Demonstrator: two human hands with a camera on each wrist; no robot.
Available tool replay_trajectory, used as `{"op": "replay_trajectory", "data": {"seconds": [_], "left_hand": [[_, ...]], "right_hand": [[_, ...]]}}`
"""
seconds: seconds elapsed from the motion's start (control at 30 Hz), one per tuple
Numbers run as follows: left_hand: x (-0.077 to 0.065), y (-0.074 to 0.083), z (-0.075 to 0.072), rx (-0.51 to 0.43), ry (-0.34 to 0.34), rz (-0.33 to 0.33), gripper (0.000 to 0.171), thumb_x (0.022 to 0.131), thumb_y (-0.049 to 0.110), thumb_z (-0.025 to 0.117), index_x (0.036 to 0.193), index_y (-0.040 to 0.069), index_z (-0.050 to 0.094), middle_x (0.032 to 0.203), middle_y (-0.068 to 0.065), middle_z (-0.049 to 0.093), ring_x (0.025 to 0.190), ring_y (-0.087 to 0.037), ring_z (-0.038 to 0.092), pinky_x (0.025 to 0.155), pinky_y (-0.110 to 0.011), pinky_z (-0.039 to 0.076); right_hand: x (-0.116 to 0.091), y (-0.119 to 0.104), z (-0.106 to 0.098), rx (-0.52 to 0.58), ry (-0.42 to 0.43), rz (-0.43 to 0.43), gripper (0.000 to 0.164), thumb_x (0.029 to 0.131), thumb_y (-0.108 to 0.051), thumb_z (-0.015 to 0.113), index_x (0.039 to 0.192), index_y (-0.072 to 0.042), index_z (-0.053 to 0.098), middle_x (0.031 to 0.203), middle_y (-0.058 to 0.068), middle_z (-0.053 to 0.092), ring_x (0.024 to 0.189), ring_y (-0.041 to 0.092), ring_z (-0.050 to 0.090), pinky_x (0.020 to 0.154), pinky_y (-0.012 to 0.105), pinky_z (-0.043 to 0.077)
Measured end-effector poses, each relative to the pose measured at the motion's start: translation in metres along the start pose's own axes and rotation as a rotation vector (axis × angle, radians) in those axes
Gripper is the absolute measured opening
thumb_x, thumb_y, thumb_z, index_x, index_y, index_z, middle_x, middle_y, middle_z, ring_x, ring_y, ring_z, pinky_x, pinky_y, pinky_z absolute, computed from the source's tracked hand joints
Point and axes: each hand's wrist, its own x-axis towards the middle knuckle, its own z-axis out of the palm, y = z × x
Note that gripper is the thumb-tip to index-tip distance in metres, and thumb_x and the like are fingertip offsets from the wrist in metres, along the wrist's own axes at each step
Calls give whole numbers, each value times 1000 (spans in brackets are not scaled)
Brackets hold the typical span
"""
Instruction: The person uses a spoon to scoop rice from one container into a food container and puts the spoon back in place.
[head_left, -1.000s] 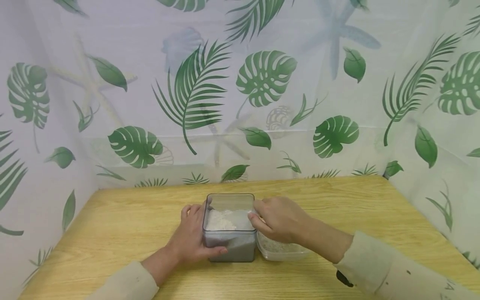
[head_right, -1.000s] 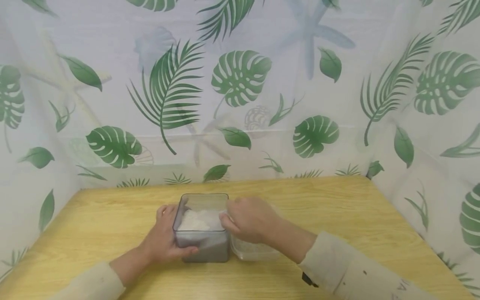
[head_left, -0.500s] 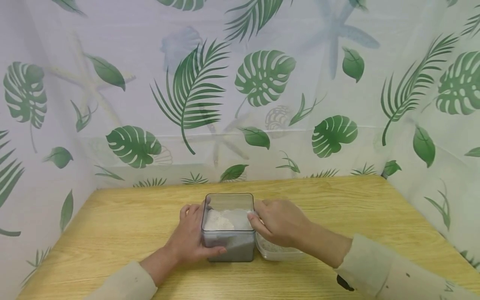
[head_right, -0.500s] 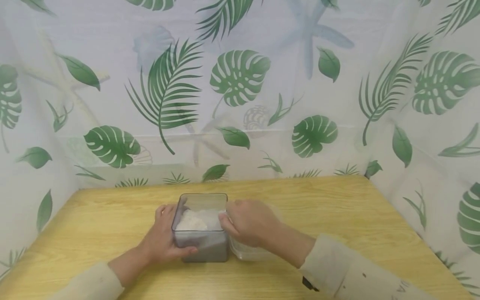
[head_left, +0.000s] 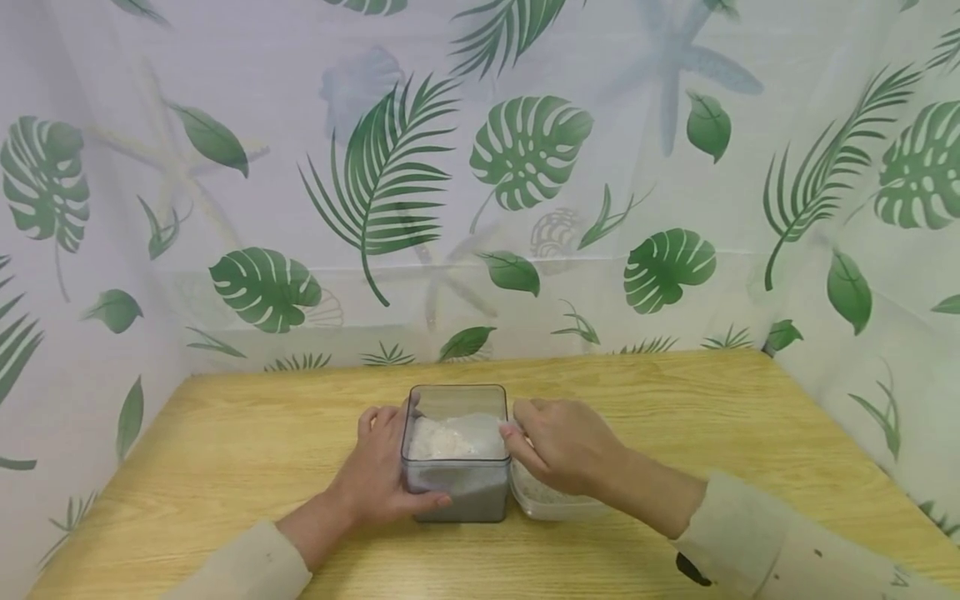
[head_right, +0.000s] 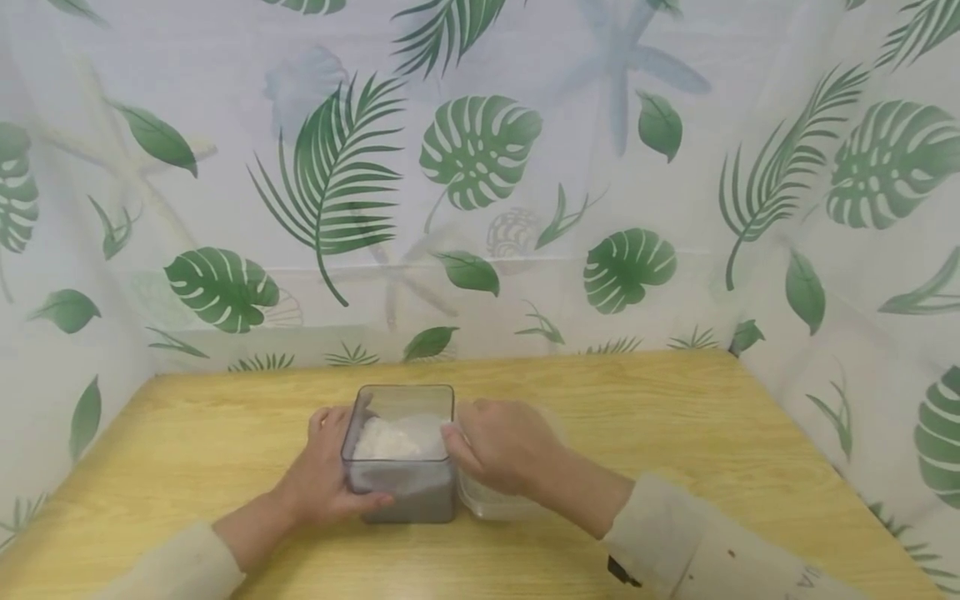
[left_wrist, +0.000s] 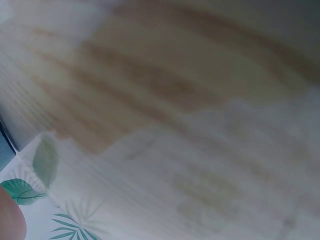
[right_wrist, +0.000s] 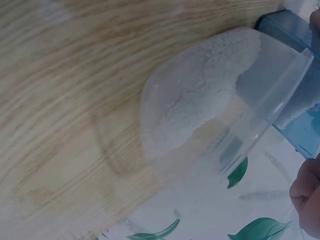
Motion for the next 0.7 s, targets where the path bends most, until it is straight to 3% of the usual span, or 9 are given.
{"op": "replay_trajectory", "data": {"seconds": [0.4, 0.7], "left_hand": [[0, 1, -1, 16, -8, 5, 132, 74, 96, 30, 155, -7, 15, 131, -15, 53, 120, -30, 46, 106, -53, 20], [1, 0, 0, 31, 3, 22, 131, 75, 95, 31, 155, -7, 16, 130, -14, 54, 119, -30, 46, 106, -53, 20]], "right_hand": [[-5, 6, 1, 1, 45, -14, 27, 95, -25, 51, 70, -18, 42, 58, -11, 30, 52, 2, 25, 49, 19, 22], [-3, 9, 0, -10, 148, -84, 27, 94, -24, 52, 70, -17, 44, 59, -11, 31, 53, 2, 25, 49, 18, 23]]}}
